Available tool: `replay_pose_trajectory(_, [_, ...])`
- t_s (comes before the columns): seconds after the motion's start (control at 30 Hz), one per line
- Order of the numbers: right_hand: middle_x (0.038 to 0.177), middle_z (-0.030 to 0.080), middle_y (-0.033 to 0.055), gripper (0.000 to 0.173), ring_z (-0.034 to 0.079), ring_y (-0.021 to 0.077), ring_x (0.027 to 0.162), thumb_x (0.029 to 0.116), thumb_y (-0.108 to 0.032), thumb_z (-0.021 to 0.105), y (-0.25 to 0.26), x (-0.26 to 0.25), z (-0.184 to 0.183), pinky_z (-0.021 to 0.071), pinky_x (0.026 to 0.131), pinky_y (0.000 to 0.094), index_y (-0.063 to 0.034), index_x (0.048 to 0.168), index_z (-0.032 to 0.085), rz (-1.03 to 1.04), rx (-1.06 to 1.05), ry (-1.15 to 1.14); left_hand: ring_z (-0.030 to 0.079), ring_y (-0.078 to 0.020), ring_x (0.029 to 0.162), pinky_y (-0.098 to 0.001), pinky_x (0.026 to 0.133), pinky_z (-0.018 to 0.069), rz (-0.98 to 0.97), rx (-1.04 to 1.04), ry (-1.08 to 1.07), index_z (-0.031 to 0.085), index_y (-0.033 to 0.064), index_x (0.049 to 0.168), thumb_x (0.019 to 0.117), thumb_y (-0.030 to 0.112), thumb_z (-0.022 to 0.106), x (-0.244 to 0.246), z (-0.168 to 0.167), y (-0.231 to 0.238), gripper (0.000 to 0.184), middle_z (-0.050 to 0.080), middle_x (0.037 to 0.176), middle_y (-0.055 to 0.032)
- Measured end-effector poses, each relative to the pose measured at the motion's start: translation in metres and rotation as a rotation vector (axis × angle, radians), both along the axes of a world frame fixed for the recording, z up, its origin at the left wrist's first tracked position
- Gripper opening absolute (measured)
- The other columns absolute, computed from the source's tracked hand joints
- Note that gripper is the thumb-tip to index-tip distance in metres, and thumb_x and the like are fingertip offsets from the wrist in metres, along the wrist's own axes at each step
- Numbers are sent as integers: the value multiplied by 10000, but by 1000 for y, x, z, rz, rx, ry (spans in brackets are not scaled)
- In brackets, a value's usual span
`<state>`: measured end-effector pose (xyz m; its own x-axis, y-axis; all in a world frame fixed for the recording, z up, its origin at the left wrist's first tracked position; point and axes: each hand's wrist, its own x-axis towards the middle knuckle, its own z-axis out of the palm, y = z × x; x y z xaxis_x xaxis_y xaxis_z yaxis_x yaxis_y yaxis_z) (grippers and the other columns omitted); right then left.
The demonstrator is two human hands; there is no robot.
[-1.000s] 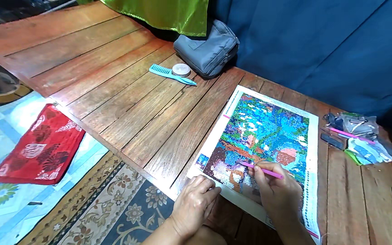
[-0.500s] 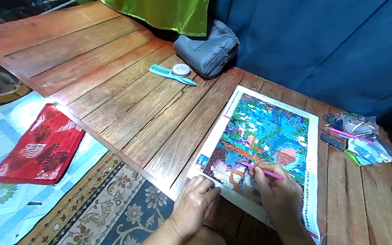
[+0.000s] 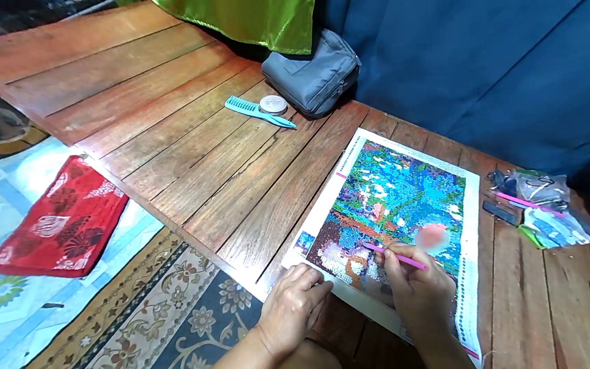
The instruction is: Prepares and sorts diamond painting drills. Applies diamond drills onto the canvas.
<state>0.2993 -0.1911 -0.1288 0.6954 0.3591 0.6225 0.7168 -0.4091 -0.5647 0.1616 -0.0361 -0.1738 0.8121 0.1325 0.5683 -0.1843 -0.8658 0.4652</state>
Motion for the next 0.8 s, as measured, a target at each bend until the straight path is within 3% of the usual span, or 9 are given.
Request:
replay_pose_trajectory(0.27, [748,701,7,211,657,-49,672,964,-193,574,-4,-1,3,521,630,95,-13,911,670,8,60,107,683,-165,840,-275,772,545,-1,-1,-1,801,136,903,917,150,590,0,-1,0,212,713,849,-15])
replay_pose_trajectory(0.8, [751,700,0,195,653,-59,675,950,-180,583,-4,-1,4,523,629,88,-13,901,673,17,82,115,683,-168,842,-277,777,547,-2,-10,0,800,134,907,919,149,585,-1,-1,0,216,713,855,-18])
